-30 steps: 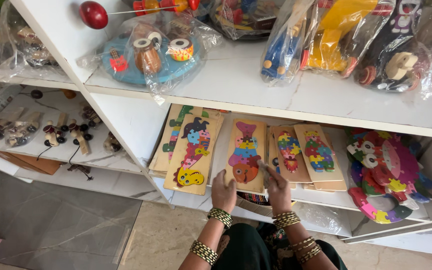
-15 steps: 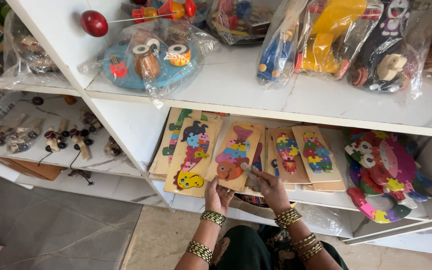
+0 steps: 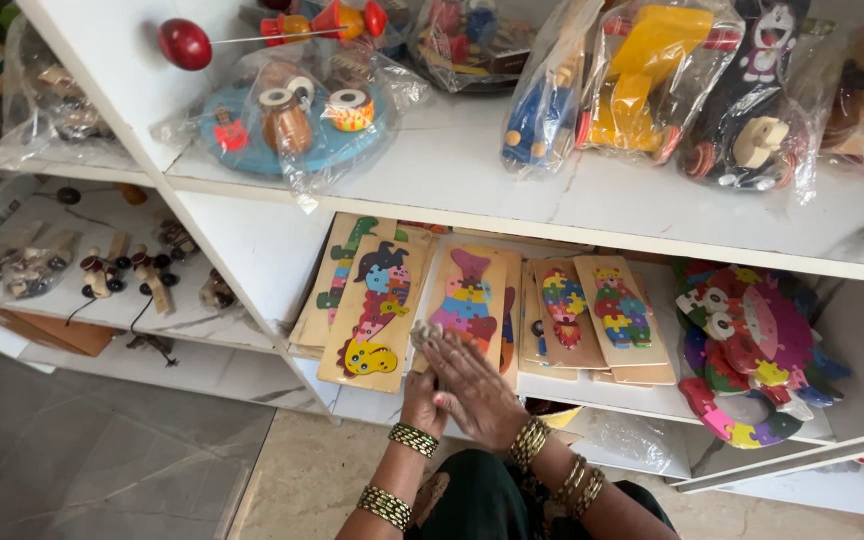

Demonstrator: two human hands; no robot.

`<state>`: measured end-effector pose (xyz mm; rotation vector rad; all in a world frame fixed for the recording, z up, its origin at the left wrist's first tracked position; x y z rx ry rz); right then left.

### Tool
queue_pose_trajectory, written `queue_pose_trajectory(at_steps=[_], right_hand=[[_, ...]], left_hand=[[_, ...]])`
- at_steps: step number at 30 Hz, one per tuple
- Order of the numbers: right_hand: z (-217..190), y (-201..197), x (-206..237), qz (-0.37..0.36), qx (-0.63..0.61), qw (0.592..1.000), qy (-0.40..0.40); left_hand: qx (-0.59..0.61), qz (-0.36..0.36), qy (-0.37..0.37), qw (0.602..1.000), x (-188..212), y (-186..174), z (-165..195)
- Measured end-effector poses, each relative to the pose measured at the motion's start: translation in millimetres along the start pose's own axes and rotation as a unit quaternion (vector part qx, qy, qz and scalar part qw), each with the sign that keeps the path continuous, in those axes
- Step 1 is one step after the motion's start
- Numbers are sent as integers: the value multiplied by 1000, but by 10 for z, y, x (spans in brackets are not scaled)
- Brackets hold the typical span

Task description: The person wipes the surfaces of several wooden puzzle toys using a cloth. They pick up each toy, wipe both sides, and place it back on the shelf. The toys include a caterpillar, a rocket, a train, and a mermaid.

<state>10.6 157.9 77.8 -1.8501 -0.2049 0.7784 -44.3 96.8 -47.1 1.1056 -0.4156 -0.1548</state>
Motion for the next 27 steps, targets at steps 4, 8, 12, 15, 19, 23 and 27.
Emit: queue_pose_trajectory(at_steps=[4, 8, 12, 15, 19, 23, 27], right_hand=[[246, -121, -161, 0, 390, 921, -19], [1084, -379, -289, -57, 212, 963, 157], [1020, -659, -146, 50, 117, 983, 134], [226, -579, 106, 87, -105, 989, -63], [-260, -122, 309, -55, 10, 997, -47], [354, -251, 113, 46, 67, 997, 5], [1257, -574, -55, 96, 249, 953, 140]], left_hand=[[-11, -24, 0, 1000, 212, 146, 69], [-46, -42, -3, 998, 438, 162, 44], [-91, -52, 35, 994, 492, 131, 82], [-153, 6, 76, 985, 412, 22, 107], [-246, 85, 140, 955, 353, -165, 161], [-296, 104, 189, 931, 375, -254, 263], [-344, 76, 239, 905, 404, -140, 341]])
Point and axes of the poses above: each hand's wrist, its own x-axis away from the middle knuckle, its own y-axis out of the palm, z = x × y, the point moved 7 cm from there along -x, towards the middle knuckle, and after that the axes turned 6 degrees about x, right-handed, at the moved point
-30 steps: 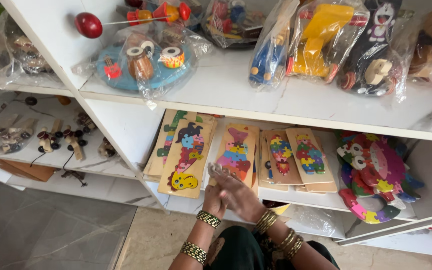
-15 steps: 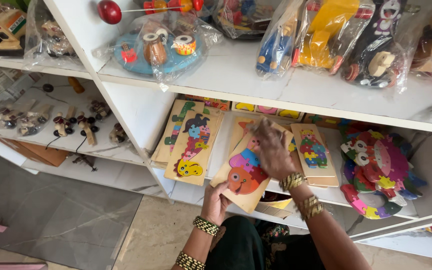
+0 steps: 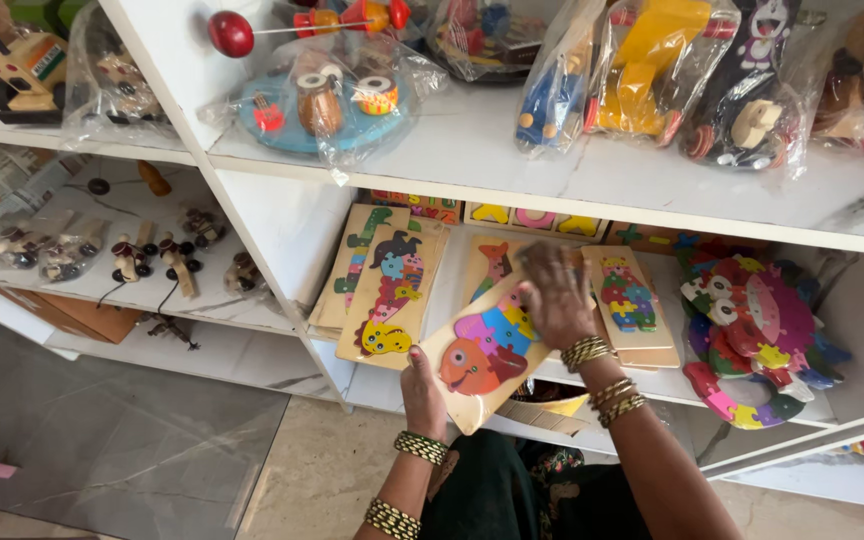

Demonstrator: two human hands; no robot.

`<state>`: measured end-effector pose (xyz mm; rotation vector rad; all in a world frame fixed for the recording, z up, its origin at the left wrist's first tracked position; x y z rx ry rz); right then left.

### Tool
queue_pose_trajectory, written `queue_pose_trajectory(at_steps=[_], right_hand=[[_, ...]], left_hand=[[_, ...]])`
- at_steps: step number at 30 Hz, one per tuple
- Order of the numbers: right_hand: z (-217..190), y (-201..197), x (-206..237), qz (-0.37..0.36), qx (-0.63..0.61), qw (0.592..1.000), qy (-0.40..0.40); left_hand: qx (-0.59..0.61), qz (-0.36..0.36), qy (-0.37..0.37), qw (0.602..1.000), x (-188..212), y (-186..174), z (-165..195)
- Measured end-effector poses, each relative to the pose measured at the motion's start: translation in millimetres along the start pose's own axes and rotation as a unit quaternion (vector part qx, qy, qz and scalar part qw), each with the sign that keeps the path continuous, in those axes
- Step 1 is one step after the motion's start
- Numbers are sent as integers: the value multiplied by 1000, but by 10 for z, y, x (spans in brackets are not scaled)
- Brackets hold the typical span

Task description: The person wipes the surfaces of several wooden puzzle toys using a cloth. They pick up each toy, wipe both sides, and place it back on the shelf. The toys include a caterpillar, a rocket, a train, and a mermaid.

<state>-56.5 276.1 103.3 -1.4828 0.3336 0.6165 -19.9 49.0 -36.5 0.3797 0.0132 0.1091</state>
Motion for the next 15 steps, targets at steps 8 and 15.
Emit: queue_pose_trajectory(at_steps=[8, 15], right_hand=[[-1072, -346, 505, -89, -225, 962, -128], [-453, -208, 182, -76, -103, 989, -79]], left_hand=[[8, -16, -25, 1000, -1, 33, -34], [58, -20, -52, 997, -37, 30, 18]])
Point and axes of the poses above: each hand's wrist, its own x-axis away from the middle knuckle, its own y-axis out of the palm, z = x × y, the point moved 7 cm from there along -x, towards the middle knuckle, and after that the axes turned 6 degrees about x, right-handed, at the moved point
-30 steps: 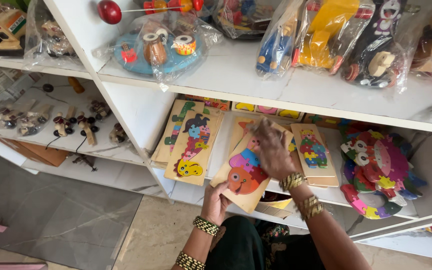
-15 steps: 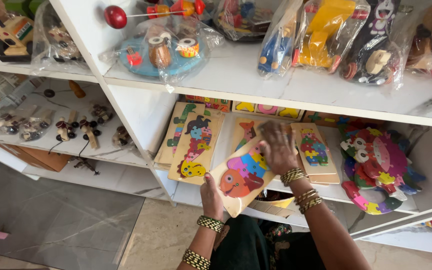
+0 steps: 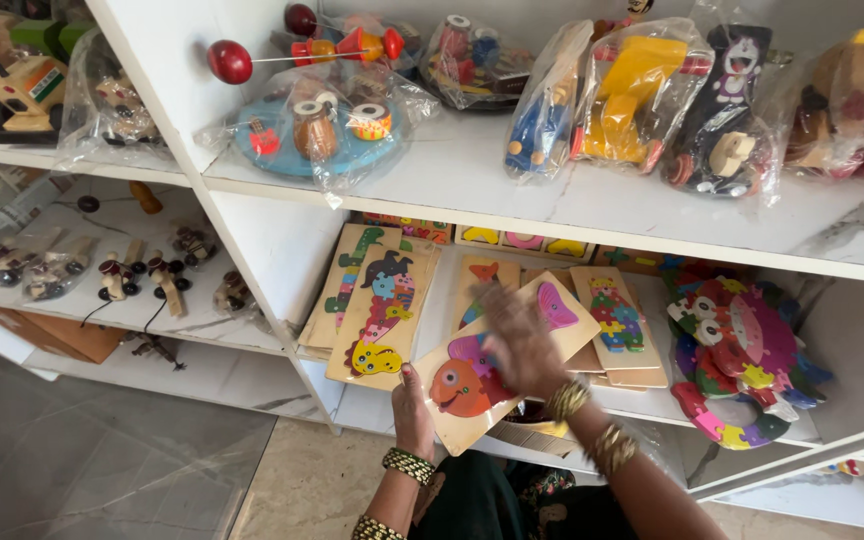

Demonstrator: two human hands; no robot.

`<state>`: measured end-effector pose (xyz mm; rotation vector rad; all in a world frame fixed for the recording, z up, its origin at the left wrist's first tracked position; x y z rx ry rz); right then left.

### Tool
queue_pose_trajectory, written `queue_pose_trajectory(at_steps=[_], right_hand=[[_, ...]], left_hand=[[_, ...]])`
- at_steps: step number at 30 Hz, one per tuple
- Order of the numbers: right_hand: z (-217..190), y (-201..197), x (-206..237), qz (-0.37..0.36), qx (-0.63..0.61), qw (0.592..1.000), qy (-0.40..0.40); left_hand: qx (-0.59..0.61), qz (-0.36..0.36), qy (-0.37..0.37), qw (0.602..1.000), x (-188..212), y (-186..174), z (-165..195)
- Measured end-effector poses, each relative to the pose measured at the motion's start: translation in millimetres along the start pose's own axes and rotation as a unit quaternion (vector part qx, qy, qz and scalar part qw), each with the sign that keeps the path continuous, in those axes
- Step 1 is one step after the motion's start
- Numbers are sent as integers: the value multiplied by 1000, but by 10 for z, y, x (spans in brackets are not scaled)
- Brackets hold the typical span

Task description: The person wipes the surfaces of several wooden puzzle toys using a cloth. They pick up each toy, wipe both sides, and place it back on the shelf. The toys include a caterpillar, a rocket, a train, and a mermaid.

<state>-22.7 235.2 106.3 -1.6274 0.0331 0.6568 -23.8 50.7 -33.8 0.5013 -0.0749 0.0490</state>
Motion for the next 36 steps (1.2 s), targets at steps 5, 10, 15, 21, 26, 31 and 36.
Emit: queue_pose_trajectory(at_steps=[5, 10, 15, 21, 26, 31, 36], right_hand=[[1077, 213, -37, -73, 74, 970, 222], [-3, 215, 262, 59, 29, 998, 4], [-1127, 168, 622, -17, -77, 991, -103], [-129, -239, 382, 85, 77, 992, 56], [955, -209, 274, 59, 112, 971, 202], [-27, -109, 450, 105, 60, 992, 27], [-1012, 85, 542, -42, -114, 988, -98]], left_hand=[[-12, -13, 15, 1000, 51, 119, -23], [-9, 34, -19, 999, 15, 87, -177], [55, 0, 27, 998, -69, -44, -132], [100, 51, -46, 993, -121, -127, -85], [143, 5, -24, 989, -72, -18, 92], [106, 53, -31, 992, -70, -31, -22], [15, 65, -7, 998, -84, -84, -96]])
Point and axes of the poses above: each hand's wrist, its own x-axis away from the middle knuckle, its own y-axis out of the palm, z = x × y, the point moved 7 cm from there along -x, towards the middle knuckle, and after that the axes turned 6 degrees about x, right-handed, at the moved point
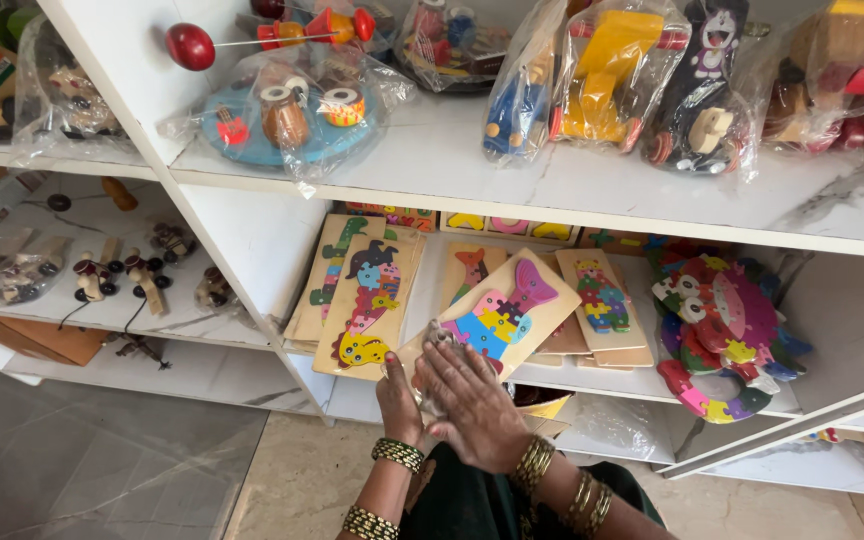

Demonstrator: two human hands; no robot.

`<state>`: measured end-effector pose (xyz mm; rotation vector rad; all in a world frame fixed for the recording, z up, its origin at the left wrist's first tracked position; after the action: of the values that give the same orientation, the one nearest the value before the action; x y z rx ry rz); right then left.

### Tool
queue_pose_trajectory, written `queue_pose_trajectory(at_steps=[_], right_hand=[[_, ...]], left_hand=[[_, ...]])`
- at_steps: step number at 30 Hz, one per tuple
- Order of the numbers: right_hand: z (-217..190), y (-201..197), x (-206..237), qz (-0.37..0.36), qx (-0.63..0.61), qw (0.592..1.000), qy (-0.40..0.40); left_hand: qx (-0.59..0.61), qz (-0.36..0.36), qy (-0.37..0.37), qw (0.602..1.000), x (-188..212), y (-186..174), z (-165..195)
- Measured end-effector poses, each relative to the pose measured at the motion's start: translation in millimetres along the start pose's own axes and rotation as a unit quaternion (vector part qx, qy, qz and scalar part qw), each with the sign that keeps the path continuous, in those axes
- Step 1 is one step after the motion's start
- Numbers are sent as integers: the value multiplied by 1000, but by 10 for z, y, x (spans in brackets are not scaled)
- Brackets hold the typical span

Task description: The person wipes the surfaces of several wooden puzzle toys using a cloth. They pick up each toy, wipe both sides, and place it back on the shelf. The toys include a caterpillar, a rocket, a train, and a mermaid.

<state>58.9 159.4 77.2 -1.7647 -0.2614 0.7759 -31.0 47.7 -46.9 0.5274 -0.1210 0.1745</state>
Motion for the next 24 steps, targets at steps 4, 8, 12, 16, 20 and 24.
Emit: queue_pose_trajectory(at_steps=[4, 8, 12, 16, 20, 24], right_hand=[[744, -341, -187, 115, 117, 985, 52], [1901, -530, -201, 78, 213, 947, 226], [2331, -557, -12, 43, 82, 923, 372], [2320, -611, 77, -6, 31, 916, 400], [2436, -891, 139, 53, 69, 875, 476], [2487, -830, 241, 51, 80, 829, 551]], left_hand=[[16, -15, -17, 1000, 2, -2, 36], [42, -31, -39, 998, 95, 106, 113], [-18, -35, -25, 999, 161, 175, 180], [-37, -62, -25, 997, 105, 126, 96], [-60, -76, 8, 995, 96, 113, -46], [-63, -90, 10, 994, 145, 224, -39]])
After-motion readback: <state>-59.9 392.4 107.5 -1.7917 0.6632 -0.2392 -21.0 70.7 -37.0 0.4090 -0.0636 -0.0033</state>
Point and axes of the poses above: each hand's wrist, its own x-axis away from the middle knuckle, its own y-axis out of the palm, z = x × y, the point moved 7 cm from there along -x, towards the middle knuckle, and after that the axes turned 6 degrees about x, right-handed, at the moved point
